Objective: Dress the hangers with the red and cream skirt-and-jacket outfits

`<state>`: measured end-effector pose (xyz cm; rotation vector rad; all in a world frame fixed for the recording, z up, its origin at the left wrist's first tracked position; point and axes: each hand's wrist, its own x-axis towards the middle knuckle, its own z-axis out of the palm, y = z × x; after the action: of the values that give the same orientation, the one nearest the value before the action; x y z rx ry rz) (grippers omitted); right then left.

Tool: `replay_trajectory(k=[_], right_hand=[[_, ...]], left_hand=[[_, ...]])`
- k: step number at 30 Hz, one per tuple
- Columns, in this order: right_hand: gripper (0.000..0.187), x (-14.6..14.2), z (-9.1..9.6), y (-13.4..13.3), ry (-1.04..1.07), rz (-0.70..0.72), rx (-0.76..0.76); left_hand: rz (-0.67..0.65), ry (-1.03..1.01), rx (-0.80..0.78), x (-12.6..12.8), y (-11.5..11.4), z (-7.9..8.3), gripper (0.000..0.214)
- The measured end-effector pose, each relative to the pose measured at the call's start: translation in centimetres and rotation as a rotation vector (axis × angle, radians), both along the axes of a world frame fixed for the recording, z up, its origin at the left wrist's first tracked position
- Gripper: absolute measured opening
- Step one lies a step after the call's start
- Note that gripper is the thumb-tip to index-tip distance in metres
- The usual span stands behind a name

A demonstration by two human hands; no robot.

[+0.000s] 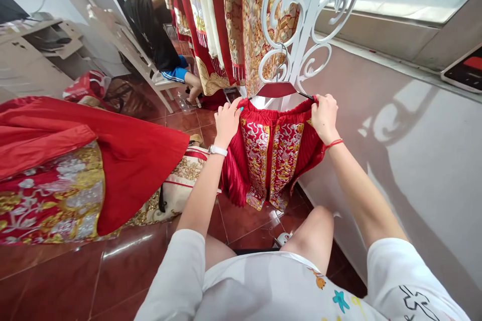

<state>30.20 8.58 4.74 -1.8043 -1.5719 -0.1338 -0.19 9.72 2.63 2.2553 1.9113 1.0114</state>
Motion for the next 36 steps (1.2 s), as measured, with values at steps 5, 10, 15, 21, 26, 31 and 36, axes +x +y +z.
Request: replay_trajectory(k=[5,10,15,21,26,31,36], right_hand=[[0.035,0.0,1.0,-0.8,-0.033,0.029,0.048],[0.047,0.2,1.6,-1.2,-0.088,0.168,0.035],[0.058,-0.1,1.7,-0.8,-0.044,0.342,-0.011],[0.075,0.1,0.3,-3.0,-0.001,0.361,-0.072],[0.068,-1.0,-2.2,-6.0,0.125,0.432,-0.024],[0.044,-2.0,-5.1,-9.6,0.229,0.571,-0.072],[0.031,-1.2,-7.7,-12.2,0.308,0.591,-0.202]], left_hand=[[0.079,0.024,-0.029,1.2,0.1,-0.3,0.049],[0.147,0.075,-0.050,1.8,-0.5,0.0,0.050],[0.163,0.128,-0.069,1.4,0.2,0.5,0.051],[0.089,-0.079,0.116,1.7,-1.6,0.1,0.050],[-0.184,-0.414,0.057,8.3,-8.0,-6.2,0.048],[0.179,-0.712,-0.352,14.0,-7.2,-11.4,0.061],[0.163,-0.676,-0.464,13.5,-7.1,-11.7,0.057]])
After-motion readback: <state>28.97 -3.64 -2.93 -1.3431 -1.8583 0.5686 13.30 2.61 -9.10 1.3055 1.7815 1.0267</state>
